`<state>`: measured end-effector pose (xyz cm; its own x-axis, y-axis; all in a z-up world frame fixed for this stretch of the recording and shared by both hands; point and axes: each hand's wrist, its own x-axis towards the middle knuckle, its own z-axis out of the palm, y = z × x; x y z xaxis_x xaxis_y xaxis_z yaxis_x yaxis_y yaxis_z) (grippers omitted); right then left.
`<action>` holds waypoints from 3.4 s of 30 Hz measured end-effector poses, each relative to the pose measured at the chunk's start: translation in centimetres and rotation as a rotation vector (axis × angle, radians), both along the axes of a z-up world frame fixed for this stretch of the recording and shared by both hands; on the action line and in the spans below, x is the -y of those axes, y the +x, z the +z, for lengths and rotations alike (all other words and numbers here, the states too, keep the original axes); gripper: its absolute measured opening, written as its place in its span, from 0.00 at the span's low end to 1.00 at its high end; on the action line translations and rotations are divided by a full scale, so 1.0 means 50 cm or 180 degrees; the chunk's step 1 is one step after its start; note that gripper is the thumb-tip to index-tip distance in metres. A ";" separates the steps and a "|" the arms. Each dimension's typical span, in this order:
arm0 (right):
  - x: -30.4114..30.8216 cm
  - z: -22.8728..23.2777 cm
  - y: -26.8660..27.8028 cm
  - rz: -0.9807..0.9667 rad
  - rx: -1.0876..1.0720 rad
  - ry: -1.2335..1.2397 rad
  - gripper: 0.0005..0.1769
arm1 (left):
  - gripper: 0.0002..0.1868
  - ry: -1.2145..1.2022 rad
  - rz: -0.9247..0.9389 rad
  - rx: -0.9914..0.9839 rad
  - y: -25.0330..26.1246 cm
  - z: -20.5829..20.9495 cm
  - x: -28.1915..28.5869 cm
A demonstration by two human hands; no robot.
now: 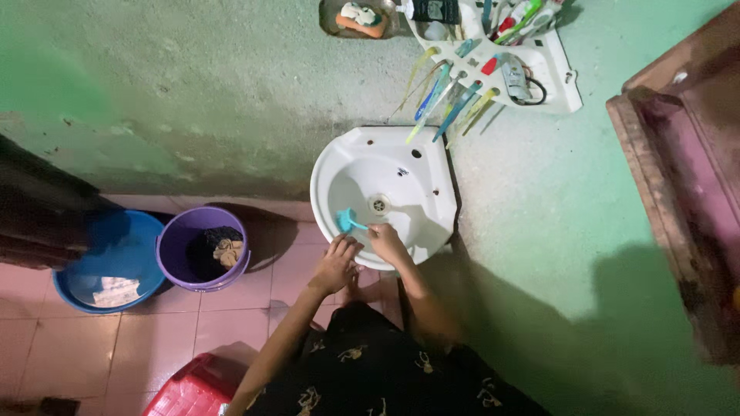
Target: The person scrubs the interior of a white wall-mounted sink using a blue scrubbing brush. They repeatedly dip the brush into the water in the basin and scrub the sides and bottom of the sink. The person occasionally rinses the brush and continues scrubbing different areas of the basin.
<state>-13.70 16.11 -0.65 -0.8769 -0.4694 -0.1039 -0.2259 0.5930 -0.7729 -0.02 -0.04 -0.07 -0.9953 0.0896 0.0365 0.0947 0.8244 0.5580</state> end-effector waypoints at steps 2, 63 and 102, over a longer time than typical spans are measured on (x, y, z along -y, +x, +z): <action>-0.002 0.024 0.013 -0.0105 0.0466 0.0263 0.17 | 0.32 0.0233 0.0038 -0.0279 0.004 -0.007 0.004; -0.165 0.177 0.004 -0.0928 0.0501 0.2095 0.28 | 0.40 0.2160 0.1308 -0.0268 -0.136 -0.135 0.185; 0.076 0.040 -0.171 0.0074 -0.1458 0.1526 0.21 | 0.39 0.3229 0.2822 0.0457 -0.103 -0.001 0.113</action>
<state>-22.26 12.32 1.35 -0.8722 -0.4834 0.0749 -0.4858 0.8383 -0.2476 -5.17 -5.69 -0.13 -0.7044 -0.5827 -0.4054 -0.3593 -0.1998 0.9116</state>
